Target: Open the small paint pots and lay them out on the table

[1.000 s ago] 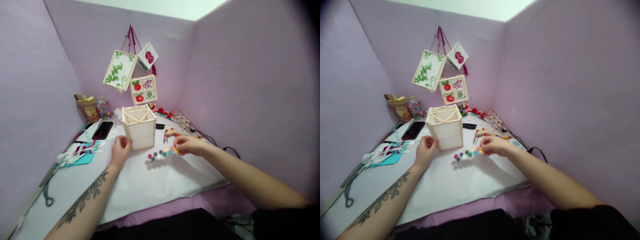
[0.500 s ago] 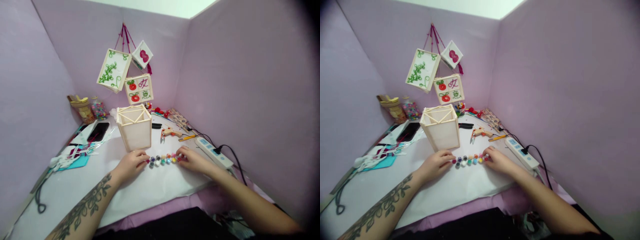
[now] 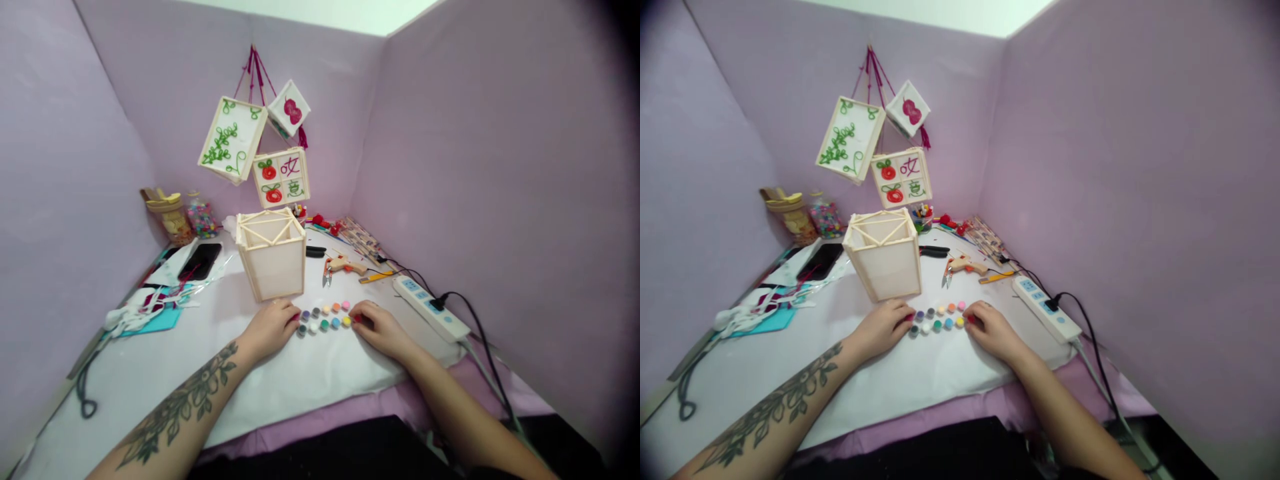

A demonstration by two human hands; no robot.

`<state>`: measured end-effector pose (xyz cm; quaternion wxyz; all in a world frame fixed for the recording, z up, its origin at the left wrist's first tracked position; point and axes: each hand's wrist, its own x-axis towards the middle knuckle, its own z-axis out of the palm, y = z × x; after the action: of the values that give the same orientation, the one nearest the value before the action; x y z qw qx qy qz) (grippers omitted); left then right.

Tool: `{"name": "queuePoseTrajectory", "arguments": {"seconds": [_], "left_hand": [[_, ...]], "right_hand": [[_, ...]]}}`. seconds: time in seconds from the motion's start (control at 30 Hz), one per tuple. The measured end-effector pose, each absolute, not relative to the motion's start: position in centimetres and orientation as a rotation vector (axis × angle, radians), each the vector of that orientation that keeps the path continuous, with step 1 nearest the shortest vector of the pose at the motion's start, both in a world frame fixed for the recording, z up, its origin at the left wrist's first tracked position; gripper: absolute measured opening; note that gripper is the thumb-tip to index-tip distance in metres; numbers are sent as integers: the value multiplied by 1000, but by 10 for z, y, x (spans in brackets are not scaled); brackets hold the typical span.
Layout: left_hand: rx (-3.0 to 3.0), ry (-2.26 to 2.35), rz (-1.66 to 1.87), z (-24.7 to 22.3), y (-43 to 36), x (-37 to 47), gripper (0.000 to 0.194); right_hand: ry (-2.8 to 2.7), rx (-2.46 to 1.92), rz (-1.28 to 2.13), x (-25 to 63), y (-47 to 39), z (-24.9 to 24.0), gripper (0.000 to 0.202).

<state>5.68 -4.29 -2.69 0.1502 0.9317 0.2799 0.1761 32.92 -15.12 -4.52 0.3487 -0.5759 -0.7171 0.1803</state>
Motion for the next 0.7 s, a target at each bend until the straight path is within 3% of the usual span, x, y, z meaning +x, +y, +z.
{"name": "queuePoseTrajectory", "arguments": {"seconds": [0.53, 0.7], "left_hand": [[2600, 942, 444, -29, -31, 47, 24], [2569, 936, 506, -38, -28, 70, 33]], "right_hand": [[-1823, -1526, 215, 332, -153, -53, 14], [-1835, -1522, 330, 332, -154, -56, 20]]}}
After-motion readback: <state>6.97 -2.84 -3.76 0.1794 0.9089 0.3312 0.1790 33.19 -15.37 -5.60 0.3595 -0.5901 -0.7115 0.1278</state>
